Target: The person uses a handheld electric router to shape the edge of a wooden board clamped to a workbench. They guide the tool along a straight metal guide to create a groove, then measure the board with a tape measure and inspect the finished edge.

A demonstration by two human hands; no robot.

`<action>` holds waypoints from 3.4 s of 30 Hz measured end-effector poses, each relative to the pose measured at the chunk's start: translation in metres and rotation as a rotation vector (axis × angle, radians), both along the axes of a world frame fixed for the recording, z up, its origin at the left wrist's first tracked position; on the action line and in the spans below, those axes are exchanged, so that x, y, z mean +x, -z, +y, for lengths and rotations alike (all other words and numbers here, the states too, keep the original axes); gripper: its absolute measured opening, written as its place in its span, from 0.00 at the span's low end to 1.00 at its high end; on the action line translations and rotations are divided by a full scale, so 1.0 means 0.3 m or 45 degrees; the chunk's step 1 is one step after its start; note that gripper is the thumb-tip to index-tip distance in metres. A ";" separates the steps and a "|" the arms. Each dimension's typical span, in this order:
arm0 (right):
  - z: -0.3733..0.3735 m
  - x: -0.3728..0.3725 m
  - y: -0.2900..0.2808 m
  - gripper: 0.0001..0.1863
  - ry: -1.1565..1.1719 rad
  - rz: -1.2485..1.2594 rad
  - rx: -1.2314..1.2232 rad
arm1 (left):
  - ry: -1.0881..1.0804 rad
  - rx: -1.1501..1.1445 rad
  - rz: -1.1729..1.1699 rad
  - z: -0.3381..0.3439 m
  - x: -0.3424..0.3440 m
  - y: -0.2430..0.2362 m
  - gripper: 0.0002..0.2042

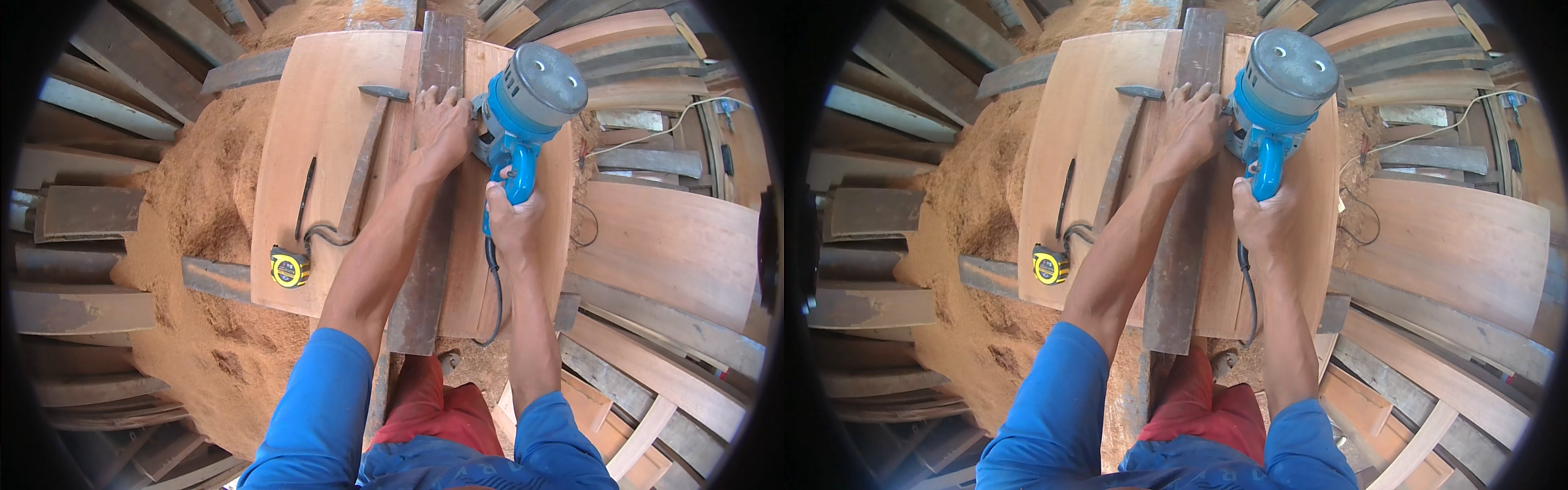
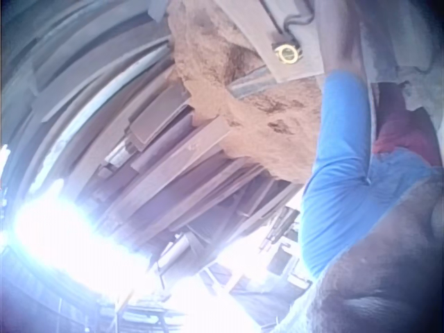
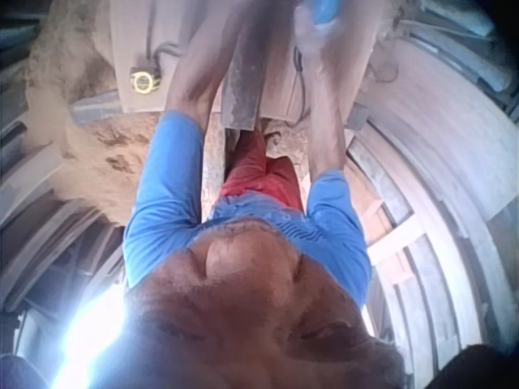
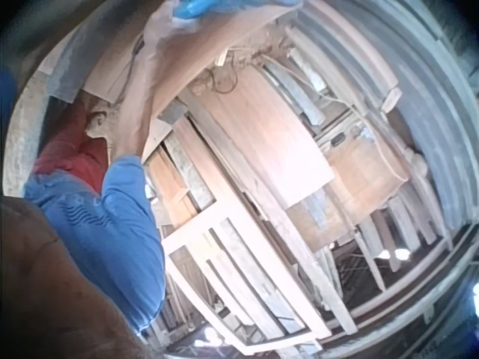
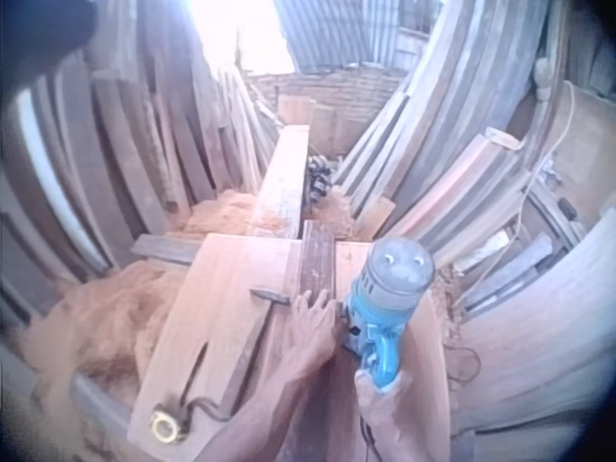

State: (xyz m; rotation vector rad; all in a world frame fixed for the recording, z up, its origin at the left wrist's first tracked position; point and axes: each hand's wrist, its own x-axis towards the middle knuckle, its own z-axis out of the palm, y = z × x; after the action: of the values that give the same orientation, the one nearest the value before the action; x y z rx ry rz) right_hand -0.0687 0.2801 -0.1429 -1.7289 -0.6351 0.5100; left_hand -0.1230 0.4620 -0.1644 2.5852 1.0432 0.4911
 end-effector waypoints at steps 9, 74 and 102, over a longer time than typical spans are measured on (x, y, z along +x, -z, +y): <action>-0.156 -0.096 -0.017 0.12 -0.044 0.050 0.010 | 0.028 0.203 -0.091 -0.130 -0.120 0.023 0.13; 0.260 0.227 0.035 0.09 -0.076 -0.103 0.061 | -0.004 -0.065 0.126 0.317 0.188 0.027 0.16; 0.328 0.246 0.006 0.13 -0.024 -0.036 0.060 | -0.072 0.010 -0.199 0.324 0.190 0.133 0.30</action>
State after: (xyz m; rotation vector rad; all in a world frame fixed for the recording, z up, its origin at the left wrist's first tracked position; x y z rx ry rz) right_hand 0.0052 0.3783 -0.1448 -1.6899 -0.6791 0.4811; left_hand -0.0660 0.5594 -0.2044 2.4839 1.0645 0.6999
